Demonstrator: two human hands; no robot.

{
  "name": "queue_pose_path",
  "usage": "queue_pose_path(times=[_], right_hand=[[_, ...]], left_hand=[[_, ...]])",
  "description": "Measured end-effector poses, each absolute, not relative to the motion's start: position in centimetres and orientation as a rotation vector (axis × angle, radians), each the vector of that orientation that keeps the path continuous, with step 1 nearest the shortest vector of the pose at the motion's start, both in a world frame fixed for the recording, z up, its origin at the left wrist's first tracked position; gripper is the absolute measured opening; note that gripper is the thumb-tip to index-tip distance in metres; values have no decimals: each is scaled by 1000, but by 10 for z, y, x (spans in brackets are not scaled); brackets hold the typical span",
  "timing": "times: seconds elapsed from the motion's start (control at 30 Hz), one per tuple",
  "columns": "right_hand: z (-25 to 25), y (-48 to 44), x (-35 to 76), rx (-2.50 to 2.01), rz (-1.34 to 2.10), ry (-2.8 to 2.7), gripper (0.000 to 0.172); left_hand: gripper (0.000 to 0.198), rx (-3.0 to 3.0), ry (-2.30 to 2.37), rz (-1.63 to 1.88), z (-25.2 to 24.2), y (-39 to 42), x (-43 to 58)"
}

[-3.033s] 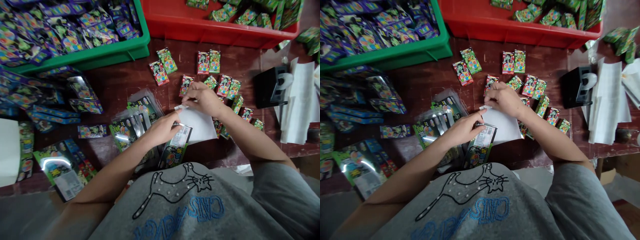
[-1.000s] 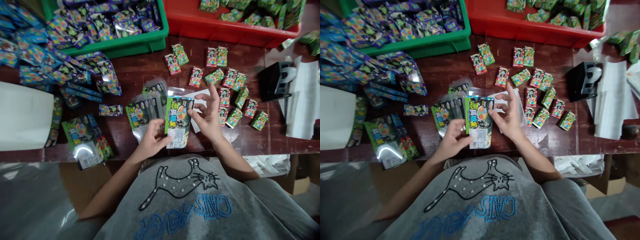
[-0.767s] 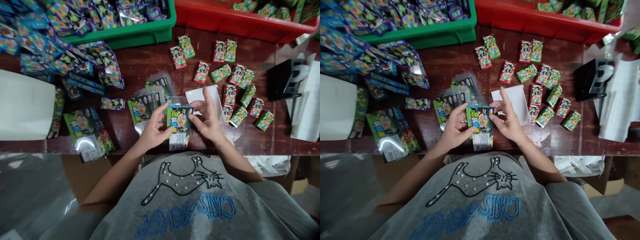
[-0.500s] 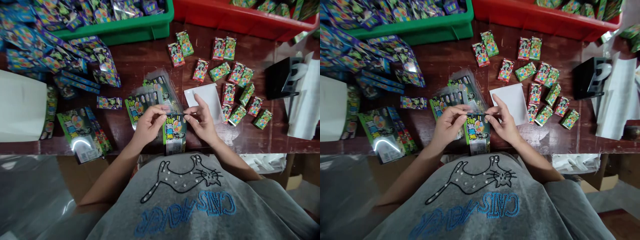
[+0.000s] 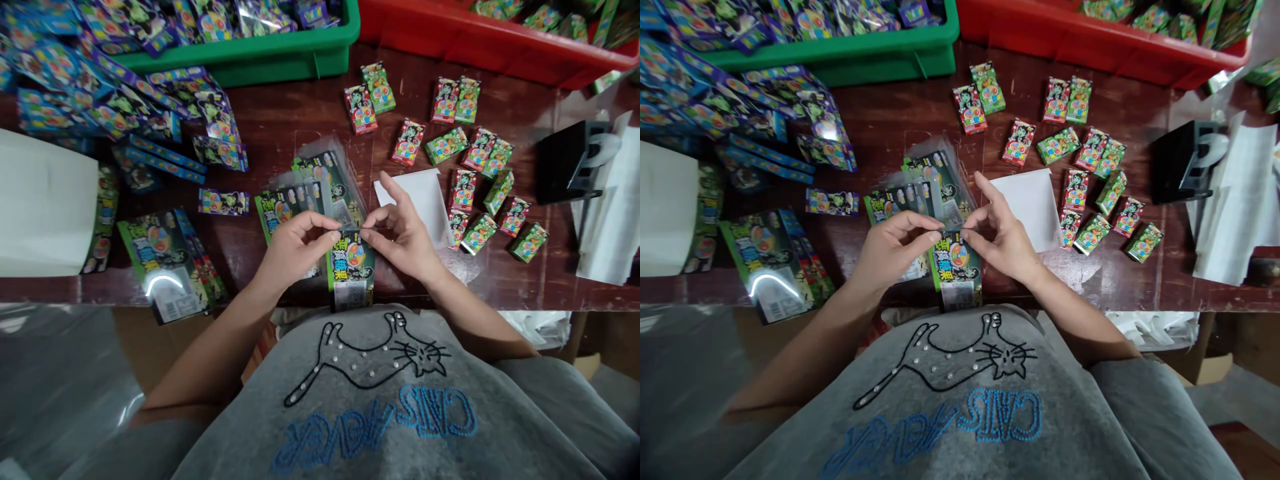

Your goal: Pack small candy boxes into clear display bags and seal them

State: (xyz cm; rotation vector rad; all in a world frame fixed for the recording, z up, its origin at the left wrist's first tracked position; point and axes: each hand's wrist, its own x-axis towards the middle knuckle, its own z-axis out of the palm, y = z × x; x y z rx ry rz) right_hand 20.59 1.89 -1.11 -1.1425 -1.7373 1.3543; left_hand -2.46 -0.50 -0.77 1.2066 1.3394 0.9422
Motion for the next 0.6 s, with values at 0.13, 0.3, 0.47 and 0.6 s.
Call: queue_pose_path(times=[0.13, 0.3, 0.47, 0.6], right_hand=[[-9, 27, 201, -1166, 1447, -1643, 90], [2, 19, 213, -1121, 1470, -1682, 89], [30, 26, 233, -1013, 1358, -1913, 64], [49, 47, 230, -878, 1229, -2172, 21]], left_hand=[[9, 1243, 1400, 909, 9, 3, -23], [12, 1316, 1223, 924, 10, -3, -31], [17, 1343, 1194, 975, -2, -14, -30], [19, 1374, 1234, 962, -4, -15, -25]])
